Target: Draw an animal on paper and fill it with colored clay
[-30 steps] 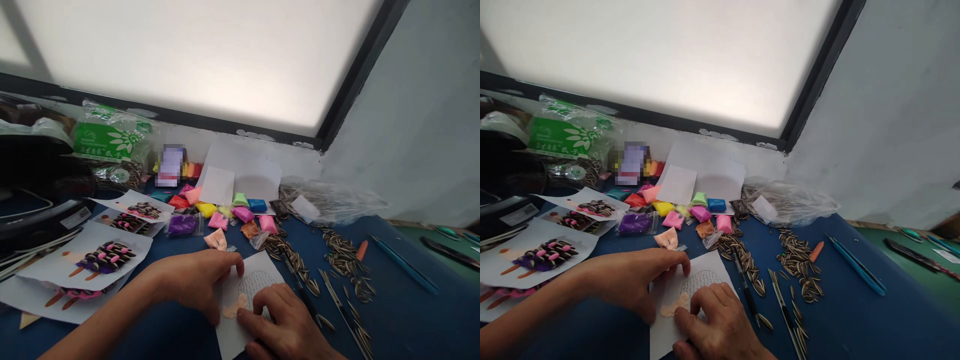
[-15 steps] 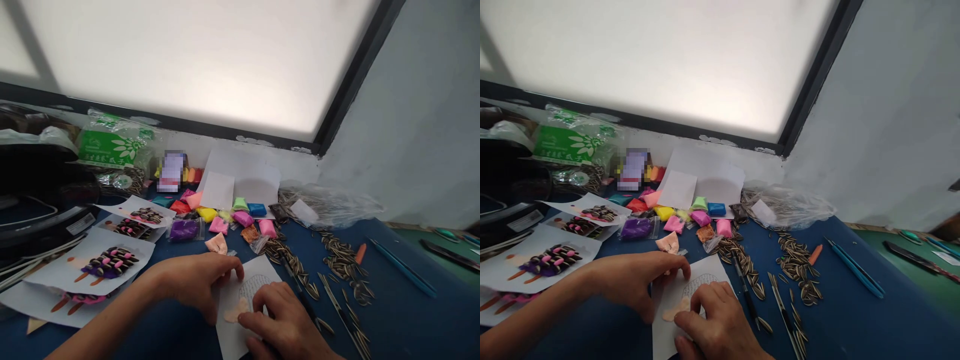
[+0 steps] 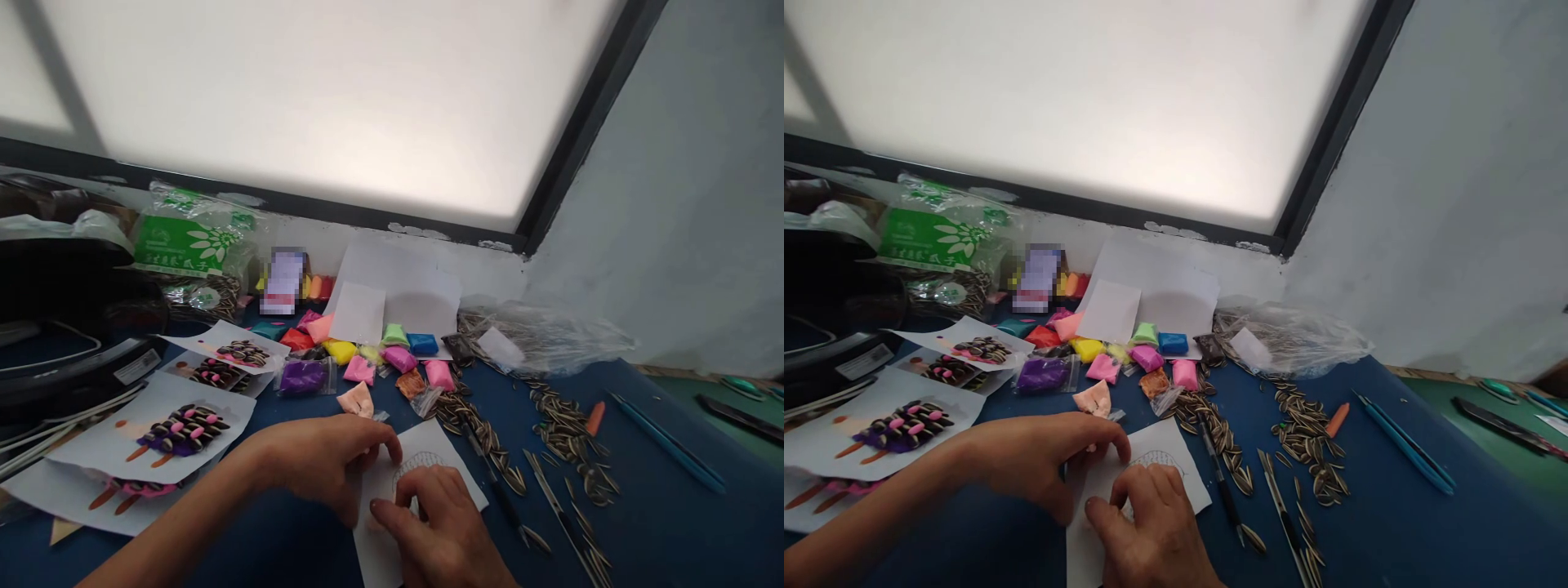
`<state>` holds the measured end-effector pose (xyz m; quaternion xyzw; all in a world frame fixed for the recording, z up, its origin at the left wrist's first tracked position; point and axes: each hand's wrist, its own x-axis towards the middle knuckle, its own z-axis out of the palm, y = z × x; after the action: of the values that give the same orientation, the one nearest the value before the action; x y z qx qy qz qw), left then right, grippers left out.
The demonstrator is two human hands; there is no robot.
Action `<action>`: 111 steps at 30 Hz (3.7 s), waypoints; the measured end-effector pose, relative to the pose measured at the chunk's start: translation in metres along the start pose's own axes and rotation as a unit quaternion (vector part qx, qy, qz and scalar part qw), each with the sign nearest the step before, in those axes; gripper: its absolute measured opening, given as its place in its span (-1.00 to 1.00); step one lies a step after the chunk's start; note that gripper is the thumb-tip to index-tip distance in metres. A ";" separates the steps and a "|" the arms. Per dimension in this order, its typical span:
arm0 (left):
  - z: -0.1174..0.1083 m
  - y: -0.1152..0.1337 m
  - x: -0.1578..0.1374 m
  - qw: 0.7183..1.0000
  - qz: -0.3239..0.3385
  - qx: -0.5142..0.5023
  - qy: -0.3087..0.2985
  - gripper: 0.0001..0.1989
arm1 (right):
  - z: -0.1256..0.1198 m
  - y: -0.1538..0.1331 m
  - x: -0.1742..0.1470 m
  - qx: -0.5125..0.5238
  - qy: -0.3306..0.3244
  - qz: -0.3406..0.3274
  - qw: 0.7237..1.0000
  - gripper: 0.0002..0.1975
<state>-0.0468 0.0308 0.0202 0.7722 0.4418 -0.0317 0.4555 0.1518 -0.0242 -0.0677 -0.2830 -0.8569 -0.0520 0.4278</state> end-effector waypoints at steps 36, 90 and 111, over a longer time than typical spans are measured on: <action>0.000 -0.001 0.001 1.000 0.026 0.004 -0.002 -0.32 | -0.007 0.001 0.008 0.017 -0.034 -0.049 0.998 -0.70; 0.000 0.003 -0.003 1.000 0.005 0.028 0.006 -0.31 | -0.026 -0.002 0.006 -0.044 -0.017 -0.083 0.995 -0.49; 0.001 0.002 -0.002 1.000 0.016 0.024 0.006 -0.32 | -0.023 -0.001 0.010 -0.066 -0.027 -0.096 0.993 -0.48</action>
<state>-0.0462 0.0286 0.0223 0.7901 0.4312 -0.0303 0.4345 0.1627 -0.0281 -0.0459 -0.2283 -0.8860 -0.1413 0.3781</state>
